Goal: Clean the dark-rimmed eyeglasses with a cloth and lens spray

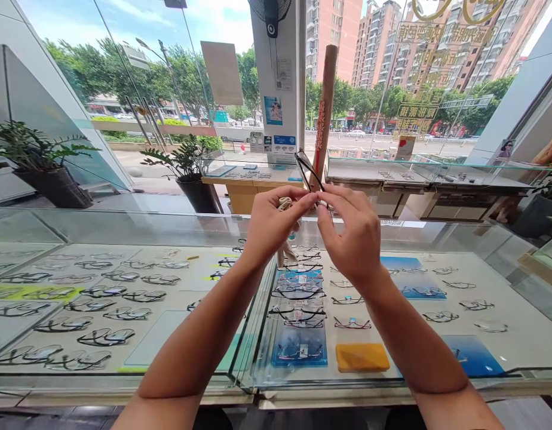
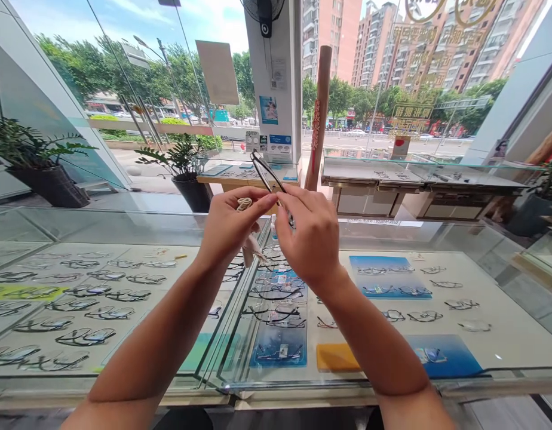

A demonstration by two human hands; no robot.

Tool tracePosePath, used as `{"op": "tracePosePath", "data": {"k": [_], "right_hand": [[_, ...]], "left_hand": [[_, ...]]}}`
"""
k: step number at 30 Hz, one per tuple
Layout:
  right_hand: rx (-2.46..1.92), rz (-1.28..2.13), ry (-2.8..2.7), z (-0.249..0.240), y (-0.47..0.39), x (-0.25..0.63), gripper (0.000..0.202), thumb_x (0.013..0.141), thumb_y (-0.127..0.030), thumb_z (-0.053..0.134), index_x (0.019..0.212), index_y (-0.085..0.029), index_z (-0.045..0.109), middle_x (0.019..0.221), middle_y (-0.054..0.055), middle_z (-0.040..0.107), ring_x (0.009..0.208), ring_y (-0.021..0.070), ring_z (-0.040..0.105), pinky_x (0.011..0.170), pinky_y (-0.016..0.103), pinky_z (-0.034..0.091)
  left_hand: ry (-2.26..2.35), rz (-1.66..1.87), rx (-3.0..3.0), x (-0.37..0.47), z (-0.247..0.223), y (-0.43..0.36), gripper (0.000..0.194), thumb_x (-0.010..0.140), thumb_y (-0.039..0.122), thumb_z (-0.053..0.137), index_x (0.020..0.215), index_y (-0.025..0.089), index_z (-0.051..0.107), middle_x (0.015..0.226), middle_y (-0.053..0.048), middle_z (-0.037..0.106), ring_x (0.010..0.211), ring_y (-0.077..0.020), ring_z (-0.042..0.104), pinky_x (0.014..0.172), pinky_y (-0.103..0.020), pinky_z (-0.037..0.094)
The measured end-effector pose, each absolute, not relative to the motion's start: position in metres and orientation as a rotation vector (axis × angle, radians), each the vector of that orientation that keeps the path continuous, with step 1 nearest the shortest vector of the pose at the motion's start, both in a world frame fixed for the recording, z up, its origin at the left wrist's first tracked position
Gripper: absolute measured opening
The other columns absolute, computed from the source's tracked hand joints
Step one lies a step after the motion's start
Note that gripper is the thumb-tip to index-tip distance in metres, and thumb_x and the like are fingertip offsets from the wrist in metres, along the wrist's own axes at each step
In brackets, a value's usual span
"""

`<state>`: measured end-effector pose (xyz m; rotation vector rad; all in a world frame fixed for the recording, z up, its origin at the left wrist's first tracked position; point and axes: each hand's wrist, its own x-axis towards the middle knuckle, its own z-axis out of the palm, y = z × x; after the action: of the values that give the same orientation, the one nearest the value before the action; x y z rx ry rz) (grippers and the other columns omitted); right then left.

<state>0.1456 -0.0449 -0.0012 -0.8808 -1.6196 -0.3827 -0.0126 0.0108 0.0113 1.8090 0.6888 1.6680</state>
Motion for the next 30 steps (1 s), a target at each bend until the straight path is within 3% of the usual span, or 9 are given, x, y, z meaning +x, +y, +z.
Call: {"op": "tracePosePath", "data": {"k": [5, 10, 15, 19, 21, 25, 27, 30], "right_hand": [[-0.86, -0.243, -1.623, 0.002, -0.047, 0.157, 0.023, 0.106, -0.021, 0.057, 0.116, -0.026, 0.077, 0.103, 0.005, 0.084, 0.095, 0.0247, 0.077, 0.091, 0.045, 0.058], [-0.988, -0.08, -1.695, 0.005, -0.048, 0.173, 0.027, 0.113, -0.037, 0.049, 0.098, -0.027, 0.069, 0.072, -0.001, 0.066, 0.061, 0.018, 0.056, 0.069, 0.038, 0.045], [-1.041, -0.051, -1.719, -0.011, -0.022, 0.187, 0.055, 0.114, -0.061, 0.046, 0.073, -0.027, 0.058, 0.059, -0.002, 0.051, 0.056, 0.017, 0.042, 0.068, 0.037, 0.037], [-1.183, 0.006, -1.673, -0.067, 0.012, 0.21, 0.072, 0.106, -0.08, 0.046, 0.058, -0.027, 0.038, 0.054, -0.005, 0.031, 0.056, 0.0148, 0.028, 0.063, 0.036, 0.027], [-1.273, 0.103, -1.592, -0.101, 0.026, 0.23, 0.073, 0.103, -0.082, 0.047, 0.056, -0.027, 0.036, 0.055, -0.005, 0.032, 0.058, 0.0146, 0.03, 0.062, 0.036, 0.026], [-1.475, 0.236, -1.407, -0.152, 0.049, 0.275, 0.063, 0.089, -0.074, 0.068, 0.054, -0.025, 0.051, 0.058, 0.002, 0.056, 0.063, 0.017, 0.049, 0.065, 0.035, 0.039], [-1.555, 0.363, -1.313, -0.166, 0.06, 0.292, 0.059, 0.089, -0.072, 0.068, 0.055, -0.027, 0.05, 0.049, 0.0, 0.051, 0.056, 0.0169, 0.047, 0.059, 0.034, 0.039], [-1.574, 0.44, -1.291, -0.179, 0.073, 0.306, 0.061, 0.096, -0.077, 0.054, 0.058, -0.032, 0.039, 0.043, -0.004, 0.039, 0.045, 0.0153, 0.037, 0.05, 0.034, 0.035]], "left_hand": [[0.802, 1.602, 2.025, -0.039, 0.02, 0.014, 0.032, 0.085, 0.053, 0.09, 0.081, 0.022, 0.083, 0.069, -0.002, 0.072, 0.05, -0.0111, 0.055, 0.041, -0.025, 0.046], [1.125, 1.216, 2.326, -0.1, 0.033, 0.021, 0.026, 0.088, 0.045, 0.081, 0.081, 0.021, 0.082, 0.067, -0.001, 0.071, 0.048, -0.0117, 0.053, 0.048, -0.028, 0.041], [1.266, 0.604, 2.615, -0.162, 0.017, 0.039, 0.017, 0.082, 0.038, 0.08, 0.08, 0.022, 0.085, 0.071, -0.004, 0.075, 0.06, -0.0162, 0.061, 0.059, -0.03, 0.041], [1.47, 0.124, 2.657, -0.184, -0.015, 0.038, 0.017, 0.086, 0.034, 0.074, 0.089, 0.023, 0.087, 0.08, -0.003, 0.079, 0.068, -0.0171, 0.064, 0.068, -0.028, 0.043], [1.57, -0.038, 2.68, -0.186, -0.03, 0.033, 0.02, 0.089, 0.031, 0.071, 0.095, 0.024, 0.088, 0.092, -0.005, 0.083, 0.078, -0.0193, 0.069, 0.073, -0.028, 0.044], [1.643, -0.23, 2.683, -0.183, -0.054, 0.023, 0.025, 0.092, 0.028, 0.067, 0.105, 0.025, 0.089, 0.104, -0.007, 0.085, 0.09, -0.0247, 0.074, 0.077, -0.03, 0.047], [1.644, -0.278, 2.705, -0.18, -0.062, 0.02, 0.027, 0.093, 0.026, 0.066, 0.107, 0.025, 0.089, 0.103, -0.007, 0.085, 0.09, -0.0257, 0.074, 0.075, -0.031, 0.047], [1.64, -0.349, 2.733, -0.176, -0.069, 0.019, 0.027, 0.094, 0.024, 0.065, 0.106, 0.025, 0.089, 0.102, -0.008, 0.085, 0.09, -0.0257, 0.075, 0.072, -0.031, 0.044]]}}
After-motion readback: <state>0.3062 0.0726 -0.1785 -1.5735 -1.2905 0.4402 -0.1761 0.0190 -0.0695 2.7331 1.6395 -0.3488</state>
